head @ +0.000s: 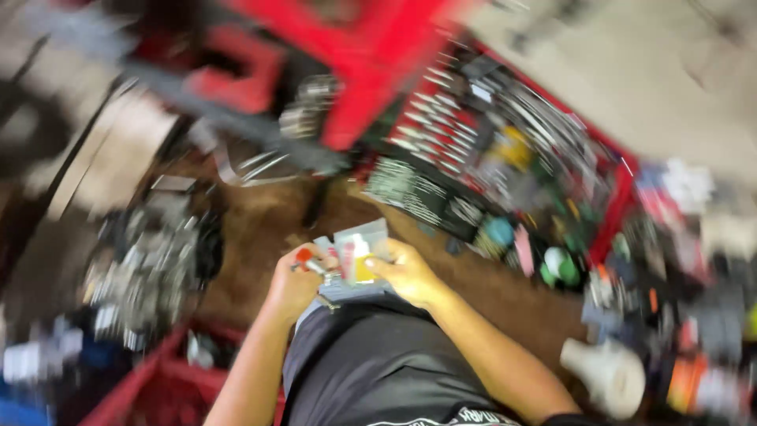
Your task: Unpacking and assembling small motorcycle engine components at a workbench.
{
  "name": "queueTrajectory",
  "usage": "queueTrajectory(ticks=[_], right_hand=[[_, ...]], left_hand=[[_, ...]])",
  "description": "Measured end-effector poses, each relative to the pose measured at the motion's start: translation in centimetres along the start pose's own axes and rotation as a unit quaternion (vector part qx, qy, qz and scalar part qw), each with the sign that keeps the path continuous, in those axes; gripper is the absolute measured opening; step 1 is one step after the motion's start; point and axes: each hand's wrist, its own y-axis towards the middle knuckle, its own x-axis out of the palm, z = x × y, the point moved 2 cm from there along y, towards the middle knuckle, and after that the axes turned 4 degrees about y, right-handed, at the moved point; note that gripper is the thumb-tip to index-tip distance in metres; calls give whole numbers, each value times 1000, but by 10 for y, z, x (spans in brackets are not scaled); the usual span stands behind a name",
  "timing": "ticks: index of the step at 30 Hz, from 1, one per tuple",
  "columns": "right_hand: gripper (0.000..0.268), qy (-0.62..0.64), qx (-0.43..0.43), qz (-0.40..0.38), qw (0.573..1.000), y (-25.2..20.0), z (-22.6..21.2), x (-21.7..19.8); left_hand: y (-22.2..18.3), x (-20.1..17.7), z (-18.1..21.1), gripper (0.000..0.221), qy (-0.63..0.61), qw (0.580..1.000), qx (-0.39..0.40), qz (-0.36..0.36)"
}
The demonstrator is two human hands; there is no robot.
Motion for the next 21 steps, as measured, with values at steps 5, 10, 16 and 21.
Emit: queueTrajectory(ticks=[5, 10, 16, 21], right_hand=[[31, 243, -25, 70, 967, -47, -10, -56], [18, 283, -62, 116, 950, -93, 10, -109], [14, 293, -135, 127, 938, -149, 89, -212], [24, 265, -105, 181, 941, -218, 147, -308]], left_hand=[[16, 81, 46, 25, 145, 985, -31, -90], [-6, 168, 48, 23, 223, 954, -75, -188], [-66, 274, 1, 20, 243, 927, -87, -270], [-98, 343, -100, 15, -12, 931, -276, -236]])
